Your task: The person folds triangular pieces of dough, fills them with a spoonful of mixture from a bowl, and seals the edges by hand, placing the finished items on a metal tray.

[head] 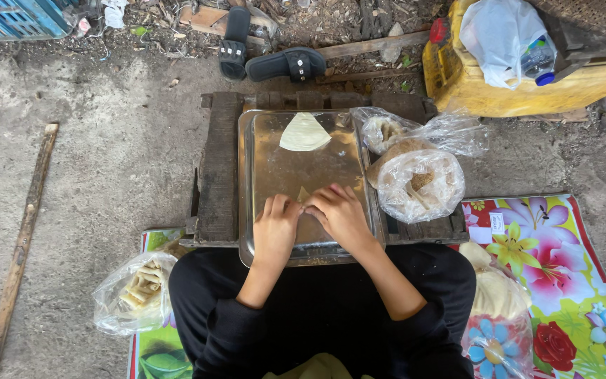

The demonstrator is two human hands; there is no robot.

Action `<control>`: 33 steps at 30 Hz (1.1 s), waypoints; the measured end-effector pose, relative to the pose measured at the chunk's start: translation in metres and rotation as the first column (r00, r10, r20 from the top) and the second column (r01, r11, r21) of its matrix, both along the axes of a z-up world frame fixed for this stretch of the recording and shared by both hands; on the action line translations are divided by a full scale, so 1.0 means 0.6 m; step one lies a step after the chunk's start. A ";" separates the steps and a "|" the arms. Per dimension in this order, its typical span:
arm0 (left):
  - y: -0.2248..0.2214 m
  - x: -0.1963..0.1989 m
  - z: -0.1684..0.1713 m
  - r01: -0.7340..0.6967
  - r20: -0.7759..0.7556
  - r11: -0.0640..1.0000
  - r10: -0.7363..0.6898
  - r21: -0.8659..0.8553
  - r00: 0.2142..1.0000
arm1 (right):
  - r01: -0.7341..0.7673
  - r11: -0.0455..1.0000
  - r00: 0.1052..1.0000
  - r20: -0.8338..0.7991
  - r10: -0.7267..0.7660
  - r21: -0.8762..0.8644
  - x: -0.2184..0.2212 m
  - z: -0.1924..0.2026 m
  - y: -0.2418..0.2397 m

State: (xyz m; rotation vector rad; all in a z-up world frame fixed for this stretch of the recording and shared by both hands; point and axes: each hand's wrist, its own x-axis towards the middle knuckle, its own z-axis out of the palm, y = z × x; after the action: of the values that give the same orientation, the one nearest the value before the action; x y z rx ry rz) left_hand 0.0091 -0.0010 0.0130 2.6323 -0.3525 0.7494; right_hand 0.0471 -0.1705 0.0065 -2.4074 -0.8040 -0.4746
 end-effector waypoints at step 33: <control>0.000 0.003 -0.012 -0.056 0.050 0.998 0.054 0.040 0.997 | 0.120 0.989 0.993 -0.002 -0.121 0.085 0.021 -0.033 0.013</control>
State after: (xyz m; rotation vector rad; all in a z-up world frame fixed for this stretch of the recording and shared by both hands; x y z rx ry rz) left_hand 0.0107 -0.0012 0.0061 2.6759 -0.3129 0.8341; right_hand 0.0594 -0.1625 -0.0131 -2.3851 -0.6285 -0.5485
